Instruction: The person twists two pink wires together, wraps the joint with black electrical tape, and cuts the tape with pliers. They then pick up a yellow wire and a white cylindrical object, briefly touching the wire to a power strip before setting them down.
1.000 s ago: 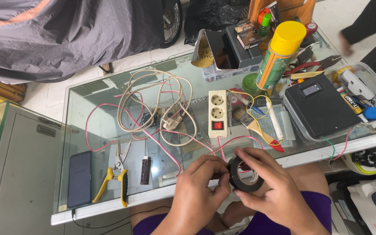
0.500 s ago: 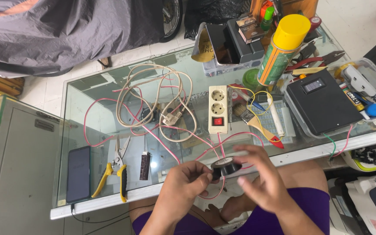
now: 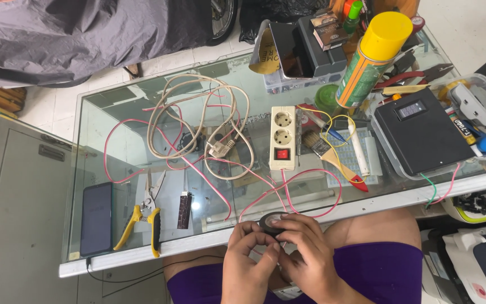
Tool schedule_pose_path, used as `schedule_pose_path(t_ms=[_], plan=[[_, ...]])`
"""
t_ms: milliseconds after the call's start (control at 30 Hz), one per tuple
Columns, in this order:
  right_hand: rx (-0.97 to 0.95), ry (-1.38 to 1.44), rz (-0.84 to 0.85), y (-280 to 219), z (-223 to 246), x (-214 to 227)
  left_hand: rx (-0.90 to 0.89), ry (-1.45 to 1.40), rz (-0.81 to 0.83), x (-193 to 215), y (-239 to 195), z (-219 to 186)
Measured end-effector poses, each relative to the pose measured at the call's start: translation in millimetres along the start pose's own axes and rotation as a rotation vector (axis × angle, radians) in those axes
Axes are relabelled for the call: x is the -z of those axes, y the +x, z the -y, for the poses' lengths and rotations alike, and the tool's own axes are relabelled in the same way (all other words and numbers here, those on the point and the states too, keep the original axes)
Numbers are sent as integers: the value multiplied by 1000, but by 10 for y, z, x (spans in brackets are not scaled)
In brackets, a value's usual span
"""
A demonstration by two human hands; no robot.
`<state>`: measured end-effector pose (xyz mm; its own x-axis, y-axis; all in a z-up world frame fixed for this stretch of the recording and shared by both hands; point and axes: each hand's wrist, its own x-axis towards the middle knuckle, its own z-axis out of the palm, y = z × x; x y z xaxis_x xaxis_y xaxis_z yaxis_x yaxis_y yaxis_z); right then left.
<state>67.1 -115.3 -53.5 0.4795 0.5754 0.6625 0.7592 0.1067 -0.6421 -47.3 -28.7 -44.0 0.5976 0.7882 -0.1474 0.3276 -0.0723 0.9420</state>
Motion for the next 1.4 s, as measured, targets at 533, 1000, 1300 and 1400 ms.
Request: schedule_pose_path(t_ms=[533,1000,1300,1400], plan=[[-299,163,81,259,6,403,-476,299,-18,-185,-148,50],[302,108,286,478,106,412,-645,-7,-137,-156,-131,-72],[208,99,278,371,-34,356,-359,-554,-6,-278,-139,301],[156,127,331,393,-168,381,-116,-666,-47,-381,-153,496]])
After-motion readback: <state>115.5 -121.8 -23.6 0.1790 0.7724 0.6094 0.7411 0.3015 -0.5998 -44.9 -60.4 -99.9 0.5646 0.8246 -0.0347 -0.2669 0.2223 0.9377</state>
